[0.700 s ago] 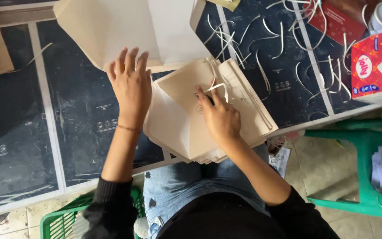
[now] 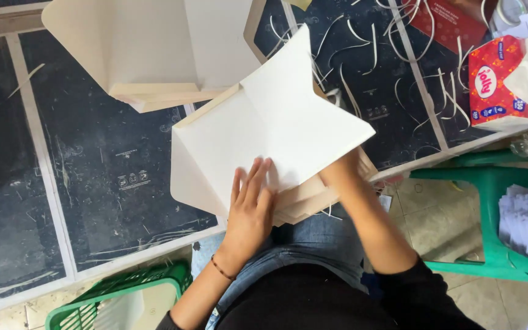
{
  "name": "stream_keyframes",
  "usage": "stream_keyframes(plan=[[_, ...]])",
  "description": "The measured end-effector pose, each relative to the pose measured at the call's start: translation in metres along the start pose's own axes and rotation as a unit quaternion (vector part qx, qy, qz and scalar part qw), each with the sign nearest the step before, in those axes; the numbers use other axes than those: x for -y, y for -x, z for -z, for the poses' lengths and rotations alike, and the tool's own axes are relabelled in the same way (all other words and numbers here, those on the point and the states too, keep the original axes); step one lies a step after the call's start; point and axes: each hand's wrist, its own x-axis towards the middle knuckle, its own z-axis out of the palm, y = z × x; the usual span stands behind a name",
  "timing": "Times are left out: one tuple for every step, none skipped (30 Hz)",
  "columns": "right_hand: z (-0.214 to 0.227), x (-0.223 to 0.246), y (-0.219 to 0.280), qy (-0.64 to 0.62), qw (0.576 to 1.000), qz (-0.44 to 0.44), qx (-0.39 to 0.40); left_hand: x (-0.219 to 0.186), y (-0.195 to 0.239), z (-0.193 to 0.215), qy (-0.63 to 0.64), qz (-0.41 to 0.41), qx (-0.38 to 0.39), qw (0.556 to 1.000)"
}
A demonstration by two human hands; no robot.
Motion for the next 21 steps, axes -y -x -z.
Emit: stream_keyframes(plan=[[0.007, -0.011, -0.006, 0.0, 0.999, -0.033, -0.016, 0.002, 0.005, -0.006, -0.019, 0.002, -0.004, 1.0], [0.039, -0.016, -0.006, 0.003, 0.999, -0.033, -0.016, 0.001, 0.005, -0.005, -0.017, 0.003, -0.005, 1.0], [0.07, -0.019, -0.006, -0.071, 0.965, 0.146, -0.206, 0.002, 0.004, -0.003, -0.02, 0.0, 0.01, 1.0], [0.102, -0.022, -0.007, -0.138, 0.858, 0.319, -0.378, 0.002, 0.003, -0.002, -0.023, -0.004, 0.025, 0.999], [0.106, -0.015, -0.007, -0.138, 0.858, 0.319, -0.378, 0.005, 0.002, -0.003, -0.022, -0.004, 0.025, 0.999], [0.11, -0.009, -0.007, -0.139, 0.85, 0.341, -0.377, 0.007, 0.001, -0.004, -0.03, 0.009, 0.025, 0.999], [0.115, -0.002, -0.007, -0.14, 0.841, 0.363, -0.376, 0.01, -0.001, -0.005, -0.039, 0.021, 0.025, 0.999], [0.107, 0.016, -0.001, -0.14, 0.841, 0.362, -0.377, 0.012, -0.003, -0.005, -0.039, 0.019, 0.025, 0.999], [0.099, 0.034, 0.005, -0.095, 0.869, 0.388, -0.291, 0.013, -0.004, -0.005, -0.044, 0.035, 0.038, 0.998], [0.091, 0.052, 0.011, -0.048, 0.888, 0.411, -0.203, 0.014, -0.005, -0.004, -0.05, 0.051, 0.05, 0.996], [0.075, 0.062, 0.003, -0.048, 0.888, 0.41, -0.203, 0.016, -0.004, -0.006, -0.05, 0.05, 0.051, 0.996], [0.058, 0.072, -0.005, -0.009, 0.899, 0.404, -0.169, 0.018, -0.002, -0.008, -0.095, 0.065, 0.072, 0.991], [0.043, 0.083, -0.014, 0.031, 0.907, 0.397, -0.135, 0.02, -0.002, -0.01, -0.14, 0.08, 0.091, 0.983], [0.038, 0.089, -0.023, 0.03, 0.907, 0.397, -0.137, 0.022, -0.001, -0.009, -0.141, 0.078, 0.091, 0.983], [0.034, 0.097, -0.032, 0.055, 0.909, 0.392, -0.133, 0.024, -0.001, -0.009, -0.133, 0.077, 0.101, 0.983], [0.029, 0.104, -0.041, 0.08, 0.91, 0.387, -0.129, 0.026, -0.001, -0.008, -0.125, 0.075, 0.111, 0.983], [0.033, 0.103, -0.043, 0.079, 0.91, 0.386, -0.127, 0.025, -0.002, -0.006, -0.125, 0.076, 0.113, 0.983], [0.036, 0.101, -0.045, 0.065, 0.904, 0.4, -0.137, 0.025, -0.002, -0.004, -0.112, 0.079, 0.114, 0.984], [0.04, 0.099, -0.048, 0.052, 0.898, 0.412, -0.149, 0.025, -0.004, -0.004, -0.098, 0.08, 0.113, 0.985], [0.057, 0.09, -0.039, 0.054, 0.899, 0.41, -0.148, 0.028, -0.005, -0.002, -0.096, 0.079, 0.114, 0.986], [0.074, 0.08, -0.03, -0.025, 0.887, 0.428, -0.173, 0.029, -0.004, -0.001, -0.105, 0.068, 0.116, 0.985]])
